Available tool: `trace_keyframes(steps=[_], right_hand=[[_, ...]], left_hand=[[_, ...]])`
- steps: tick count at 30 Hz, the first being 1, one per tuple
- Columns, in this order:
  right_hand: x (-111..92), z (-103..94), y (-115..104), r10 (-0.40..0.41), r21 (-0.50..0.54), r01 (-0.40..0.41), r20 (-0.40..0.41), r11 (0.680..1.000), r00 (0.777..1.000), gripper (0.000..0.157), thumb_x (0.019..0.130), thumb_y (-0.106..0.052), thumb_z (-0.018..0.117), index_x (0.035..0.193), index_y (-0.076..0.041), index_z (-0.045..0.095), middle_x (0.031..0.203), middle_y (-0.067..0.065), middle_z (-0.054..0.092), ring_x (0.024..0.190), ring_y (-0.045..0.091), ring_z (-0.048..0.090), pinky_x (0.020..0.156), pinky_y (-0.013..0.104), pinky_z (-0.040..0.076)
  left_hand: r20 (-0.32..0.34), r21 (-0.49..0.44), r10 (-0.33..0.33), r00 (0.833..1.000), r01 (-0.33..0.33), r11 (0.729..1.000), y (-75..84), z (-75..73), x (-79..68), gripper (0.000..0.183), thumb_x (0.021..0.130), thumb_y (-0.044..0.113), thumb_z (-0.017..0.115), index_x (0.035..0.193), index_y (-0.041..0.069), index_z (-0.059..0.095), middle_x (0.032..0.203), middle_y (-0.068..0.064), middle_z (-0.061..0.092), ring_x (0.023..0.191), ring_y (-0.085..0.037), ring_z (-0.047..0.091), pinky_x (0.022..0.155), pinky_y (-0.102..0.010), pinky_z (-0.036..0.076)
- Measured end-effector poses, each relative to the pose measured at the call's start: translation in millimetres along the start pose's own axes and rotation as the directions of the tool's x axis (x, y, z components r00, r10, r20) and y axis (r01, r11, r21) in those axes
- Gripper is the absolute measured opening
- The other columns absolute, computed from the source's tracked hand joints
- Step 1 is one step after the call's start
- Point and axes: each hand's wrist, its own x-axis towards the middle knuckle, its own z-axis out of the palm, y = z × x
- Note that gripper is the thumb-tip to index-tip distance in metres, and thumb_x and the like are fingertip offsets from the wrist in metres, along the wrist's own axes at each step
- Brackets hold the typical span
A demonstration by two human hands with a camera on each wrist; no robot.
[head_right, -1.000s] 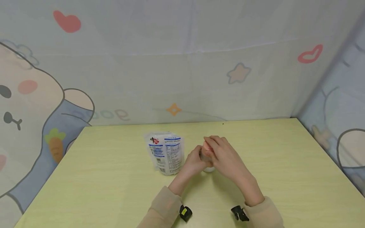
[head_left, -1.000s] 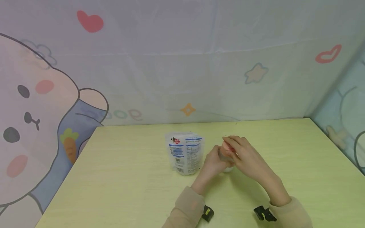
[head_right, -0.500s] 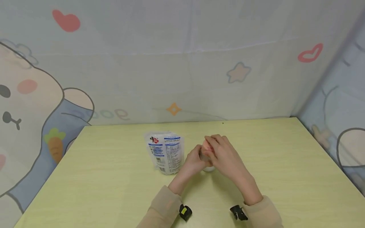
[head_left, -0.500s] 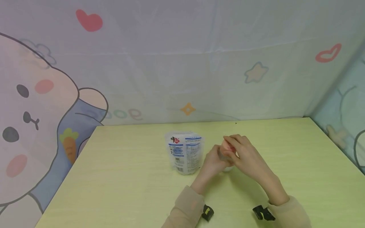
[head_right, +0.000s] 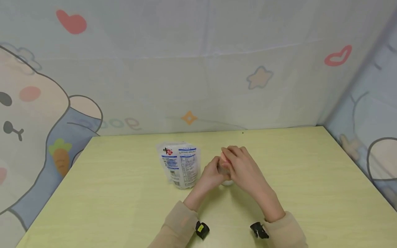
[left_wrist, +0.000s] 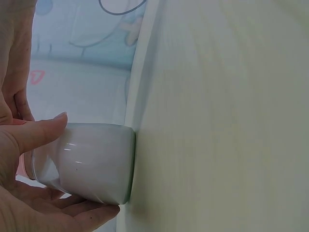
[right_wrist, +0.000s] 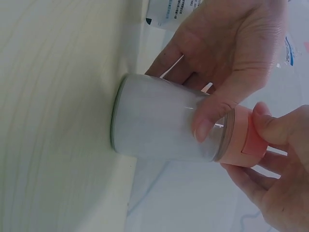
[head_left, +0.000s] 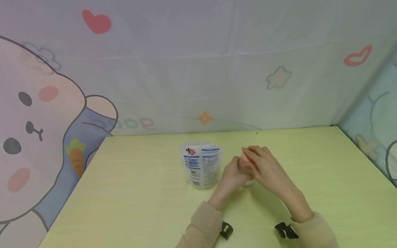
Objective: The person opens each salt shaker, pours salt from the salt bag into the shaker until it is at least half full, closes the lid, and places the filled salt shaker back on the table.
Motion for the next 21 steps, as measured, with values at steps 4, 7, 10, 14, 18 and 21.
trace_keyframes(steps=[4,7,10,14,18,21], right_hand=[[-0.2,-0.1,1.0,-0.010,-0.003,0.010,0.010,1.000,1.000,0.042,0.087,-0.002,0.066,0.128,0.003,0.058,0.124,0.021,0.061,0.106,0.034,0.056,0.092,0.046,0.049],[-0.7,-0.4,1.7,-0.017,-0.002,0.017,0.015,1.000,1.000,0.042,0.086,-0.001,0.066,0.128,0.002,0.058,0.126,0.021,0.060,0.107,0.035,0.056,0.092,0.047,0.049],[-1.0,-0.7,2.3,-0.017,0.008,0.017,0.026,1.000,1.000,0.042,0.086,0.003,0.065,0.128,0.002,0.058,0.128,0.022,0.059,0.110,0.036,0.056,0.094,0.048,0.049],[-1.3,-2.0,2.2,-0.018,0.023,0.017,0.045,1.000,0.999,0.043,0.085,0.007,0.062,0.128,0.002,0.058,0.130,0.022,0.058,0.114,0.036,0.054,0.097,0.049,0.048],[-1.4,-2.2,3.5,-0.030,0.033,0.029,0.048,0.999,0.998,0.044,0.084,0.008,0.063,0.127,0.002,0.058,0.131,0.021,0.058,0.116,0.036,0.054,0.098,0.049,0.047],[-1.7,-1.7,4.9,-0.038,0.044,0.036,0.049,0.998,0.998,0.045,0.083,0.011,0.061,0.127,0.003,0.058,0.132,0.021,0.058,0.116,0.036,0.054,0.099,0.049,0.046]], left_hand=[[0.001,0.011,0.009,1.000,-0.009,1.000,0.0,-0.1,-0.1,0.052,0.075,0.021,0.078,0.119,0.009,0.054,0.122,-0.014,0.063,0.114,-0.028,0.059,0.095,-0.043,0.050],[-0.002,0.029,0.008,1.000,-0.008,1.000,0.1,0.3,-0.1,0.053,0.075,0.025,0.078,0.120,0.009,0.054,0.122,-0.014,0.063,0.114,-0.028,0.060,0.094,-0.043,0.051],[-0.006,0.040,0.000,1.000,0.000,0.999,0.5,1.0,0.3,0.056,0.076,0.027,0.078,0.122,0.008,0.053,0.123,-0.014,0.063,0.113,-0.028,0.060,0.094,-0.043,0.051],[-0.005,0.046,-0.010,1.000,0.010,0.999,1.0,1.9,0.8,0.056,0.075,0.026,0.078,0.122,0.009,0.054,0.122,-0.012,0.064,0.111,-0.026,0.060,0.093,-0.042,0.051],[-0.002,0.050,-0.013,1.000,0.013,0.999,2.4,1.9,-0.1,0.053,0.075,0.025,0.077,0.121,0.011,0.055,0.121,-0.010,0.064,0.111,-0.026,0.061,0.093,-0.043,0.050],[-0.001,0.054,-0.016,1.000,0.016,0.998,3.5,1.9,-1.2,0.052,0.075,0.025,0.077,0.121,0.012,0.056,0.122,-0.010,0.064,0.113,-0.028,0.060,0.095,-0.044,0.050]])
